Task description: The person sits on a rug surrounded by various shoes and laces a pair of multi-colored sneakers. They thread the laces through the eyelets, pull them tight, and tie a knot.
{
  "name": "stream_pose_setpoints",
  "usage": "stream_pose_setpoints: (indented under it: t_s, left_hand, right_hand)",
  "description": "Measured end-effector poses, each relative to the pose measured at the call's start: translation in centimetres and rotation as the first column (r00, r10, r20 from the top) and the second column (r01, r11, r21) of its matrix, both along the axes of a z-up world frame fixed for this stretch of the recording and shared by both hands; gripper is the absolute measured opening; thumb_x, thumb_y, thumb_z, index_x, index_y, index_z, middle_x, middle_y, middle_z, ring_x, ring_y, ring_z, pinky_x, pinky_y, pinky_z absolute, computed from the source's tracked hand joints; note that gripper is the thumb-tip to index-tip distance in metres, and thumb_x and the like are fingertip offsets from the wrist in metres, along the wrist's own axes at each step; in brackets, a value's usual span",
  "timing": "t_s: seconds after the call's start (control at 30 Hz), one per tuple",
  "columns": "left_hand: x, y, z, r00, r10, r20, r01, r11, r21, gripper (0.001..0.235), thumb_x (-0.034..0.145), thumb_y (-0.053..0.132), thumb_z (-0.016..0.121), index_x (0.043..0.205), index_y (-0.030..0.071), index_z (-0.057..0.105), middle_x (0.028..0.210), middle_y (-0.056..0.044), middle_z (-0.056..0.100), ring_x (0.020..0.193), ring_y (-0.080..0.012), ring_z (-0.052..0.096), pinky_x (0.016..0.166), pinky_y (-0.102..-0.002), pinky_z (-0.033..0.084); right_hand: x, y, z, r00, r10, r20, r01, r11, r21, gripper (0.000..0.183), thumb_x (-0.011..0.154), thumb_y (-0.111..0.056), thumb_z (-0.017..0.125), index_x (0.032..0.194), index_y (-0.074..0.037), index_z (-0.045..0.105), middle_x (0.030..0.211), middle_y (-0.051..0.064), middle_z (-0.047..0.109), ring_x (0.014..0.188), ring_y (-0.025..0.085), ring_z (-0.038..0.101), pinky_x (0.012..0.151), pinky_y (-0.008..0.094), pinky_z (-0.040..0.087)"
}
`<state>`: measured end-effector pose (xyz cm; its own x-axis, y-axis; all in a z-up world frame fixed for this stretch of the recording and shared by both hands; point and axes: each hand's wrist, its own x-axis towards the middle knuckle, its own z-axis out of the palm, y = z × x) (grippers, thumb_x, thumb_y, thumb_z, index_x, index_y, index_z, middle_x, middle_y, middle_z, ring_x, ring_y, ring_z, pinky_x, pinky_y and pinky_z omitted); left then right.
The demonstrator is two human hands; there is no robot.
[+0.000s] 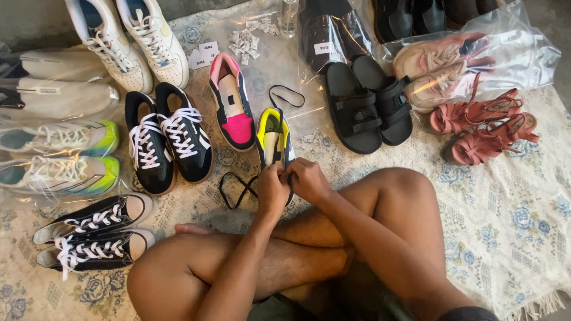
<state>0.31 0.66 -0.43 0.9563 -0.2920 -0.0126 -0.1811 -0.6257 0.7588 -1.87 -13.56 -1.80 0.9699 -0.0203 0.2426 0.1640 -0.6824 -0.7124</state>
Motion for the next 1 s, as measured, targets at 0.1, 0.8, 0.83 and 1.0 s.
stream_pose_setpoints:
  t_s: [0.1, 0.8, 0.83, 1.0]
  left_hand:
    - [-0.1, -0.3, -0.4, 1.000, 0.022, -0.003, -0.021, 0.998, 0.051, 0.010, 0.092, 0.014, 0.068, 0.100, 0.008, 0.067, 0.094, -0.015, 0.067, 0.093, -0.0425, 0.071, 0.080, -0.055, 0.058]
    - [0.1, -0.2, -2.0, 0.999, 0.028, -0.046, -0.023, 0.995, 0.099, 0.010, 0.094, 0.014, 0.067, 0.102, 0.008, 0.067, 0.094, -0.009, 0.067, 0.095, -0.0361, 0.072, 0.087, -0.051, 0.056]
    - [0.1, -0.2, -1.6, 0.999, 0.028, -0.044, -0.023, 0.995, 0.097, 0.010, 0.094, 0.014, 0.067, 0.102, 0.008, 0.067, 0.094, -0.009, 0.067, 0.095, -0.0361, 0.072, 0.087, -0.051, 0.056]
    - [-0.2, 0.0, -0.2, 0.995, 0.019, -0.093, -0.018, 1.000, 0.016, 0.013, 0.095, 0.007, 0.065, 0.107, 0.005, 0.066, 0.099, -0.013, 0.066, 0.097, -0.0393, 0.071, 0.089, -0.053, 0.056]
  right_hand:
    - [0.1, -0.1, -1.2, 0.998, -0.003, 0.062, 0.005, 0.999, -0.035, 0.019, 0.077, 0.005, 0.066, 0.083, -0.012, 0.072, 0.076, 0.006, 0.068, 0.070, 0.032, 0.073, 0.065, 0.039, 0.060]
    - [0.6, -1.6, 1.0, 0.905, -0.066, -0.421, 0.316, 0.766, 0.559, 0.022, 0.073, 0.007, 0.066, 0.086, -0.004, 0.080, 0.061, 0.014, 0.070, 0.053, 0.017, 0.064, 0.059, 0.029, 0.054]
    - [0.5, -1.5, 0.9, 0.906, -0.066, -0.419, 0.314, 0.768, 0.558, 0.022, 0.073, 0.007, 0.066, 0.086, -0.004, 0.080, 0.061, 0.014, 0.070, 0.053, 0.017, 0.064, 0.059, 0.029, 0.054]
    - [0.5, -0.9, -1.1, 0.884, -0.108, -0.455, 0.421, 0.609, 0.673, 0.021, 0.069, 0.014, 0.069, 0.085, 0.003, 0.078, 0.063, 0.016, 0.069, 0.051, 0.018, 0.065, 0.049, 0.025, 0.054]
